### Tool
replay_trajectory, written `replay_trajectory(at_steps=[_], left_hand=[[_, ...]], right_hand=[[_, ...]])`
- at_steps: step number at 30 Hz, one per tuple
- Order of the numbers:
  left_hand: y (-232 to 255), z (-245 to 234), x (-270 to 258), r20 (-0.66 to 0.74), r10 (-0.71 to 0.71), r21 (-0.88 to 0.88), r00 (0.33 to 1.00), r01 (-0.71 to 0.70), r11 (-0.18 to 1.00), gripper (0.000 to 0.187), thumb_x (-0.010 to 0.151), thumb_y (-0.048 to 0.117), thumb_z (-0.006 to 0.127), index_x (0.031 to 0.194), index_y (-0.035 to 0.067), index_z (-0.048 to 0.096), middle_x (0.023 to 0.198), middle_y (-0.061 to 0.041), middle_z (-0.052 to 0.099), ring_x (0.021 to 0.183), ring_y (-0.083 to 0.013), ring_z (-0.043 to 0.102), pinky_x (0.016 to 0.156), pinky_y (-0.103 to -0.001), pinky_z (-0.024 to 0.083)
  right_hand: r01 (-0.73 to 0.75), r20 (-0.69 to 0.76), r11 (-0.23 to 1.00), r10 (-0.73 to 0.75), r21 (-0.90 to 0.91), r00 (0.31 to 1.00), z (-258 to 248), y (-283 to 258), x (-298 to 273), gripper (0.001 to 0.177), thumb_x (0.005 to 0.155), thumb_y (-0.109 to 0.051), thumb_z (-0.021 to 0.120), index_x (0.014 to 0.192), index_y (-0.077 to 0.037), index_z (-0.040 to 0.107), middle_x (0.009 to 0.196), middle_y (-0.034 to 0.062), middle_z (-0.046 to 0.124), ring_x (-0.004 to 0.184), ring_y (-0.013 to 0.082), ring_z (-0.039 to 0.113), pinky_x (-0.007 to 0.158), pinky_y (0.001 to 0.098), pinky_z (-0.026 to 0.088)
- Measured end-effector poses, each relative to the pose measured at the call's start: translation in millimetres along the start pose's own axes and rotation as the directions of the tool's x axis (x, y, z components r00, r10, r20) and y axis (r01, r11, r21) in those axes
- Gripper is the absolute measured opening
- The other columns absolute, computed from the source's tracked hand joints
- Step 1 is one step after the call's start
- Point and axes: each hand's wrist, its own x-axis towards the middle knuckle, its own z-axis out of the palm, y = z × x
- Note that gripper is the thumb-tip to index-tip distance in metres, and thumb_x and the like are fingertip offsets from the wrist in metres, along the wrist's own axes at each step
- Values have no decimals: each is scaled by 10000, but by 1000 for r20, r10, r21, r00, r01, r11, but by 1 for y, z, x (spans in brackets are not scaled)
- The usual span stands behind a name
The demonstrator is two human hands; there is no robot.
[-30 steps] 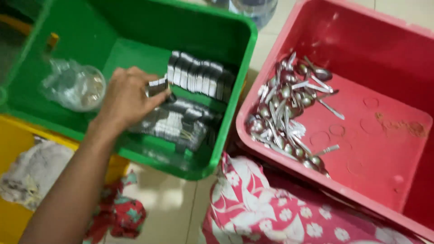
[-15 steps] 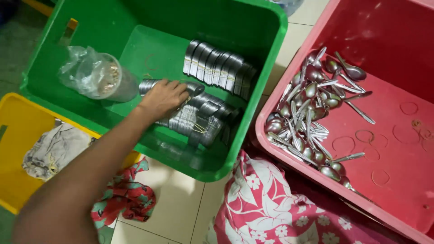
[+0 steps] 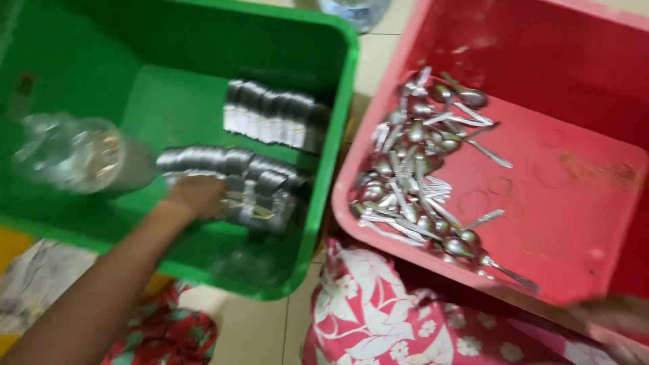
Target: Bundling metal spoons together using rubber bands.
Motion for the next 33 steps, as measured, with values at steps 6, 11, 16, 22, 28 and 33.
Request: replay_trajectory(at_steps=[6, 11, 16, 22, 28, 33], left_hand=[[62, -125, -85, -503, -144, -599, 852, -224, 769, 308, 919, 243, 609, 1175, 101, 705, 1076, -85, 704, 848, -291, 676, 754, -413, 531], [164, -205, -113, -783, -60, -523, 619, -604, 602, 218, 896, 138, 644, 1098, 84, 705, 971, -72, 653, 825, -230, 638, 694, -358, 524], [231, -239, -61, -865, 183, -263, 467, -733, 627, 233, 935, 218, 621, 1129, 94, 651, 1080, -93, 585, 1025, -294, 594, 910, -463, 436], [277, -248, 6, -670, 296, -261, 680, -590, 764, 279, 903, 330, 656, 1102, 139, 695, 1060, -127, 615, 1016, -410, 646, 969, -602, 396], [301, -232, 60, -528, 345, -290, 776, -546, 786, 359, 888, 387, 637, 1129, 130, 708, 1104, -177, 626, 1066, -447, 654, 876, -581, 469], [328, -227, 89, -491, 386, -199, 781, -531, 823, 423, 893, 400, 607, 1162, 85, 691, 1122, -208, 624, 1086, -468, 647, 849, -607, 481]], right_hand=[[-169, 111, 951, 203, -259, 973, 40, -263, 77, 326, 871, -212, 671, 1142, -181, 850, 1039, -56, 937, 857, 124, 846, 784, 293, 675], [64, 251, 784, 119, -618, 961, 67, -183, 201, 258, 894, -256, 683, 1141, -290, 751, 993, -107, 831, 807, 129, 760, 769, 317, 595], [-226, 107, 792, 342, -567, 934, 131, -196, 280, 812, 917, -730, 450, 755, -12, 790, 674, 137, 712, 632, 289, 658, 685, 401, 528], [-310, -68, 839, 314, -447, 947, 190, -101, 334, 531, 810, -663, 732, 1068, -208, 824, 1061, 114, 793, 1125, 361, 718, 962, 470, 584], [-268, -223, 961, 245, -75, 943, 115, -128, 269, 402, 855, -353, 811, 1141, -75, 755, 1069, 242, 757, 1139, 457, 679, 972, 537, 515], [-219, -343, 951, 134, -221, 930, 36, -134, 208, 270, 902, -349, 804, 1084, -153, 766, 869, 82, 777, 1015, 333, 725, 921, 445, 518]])
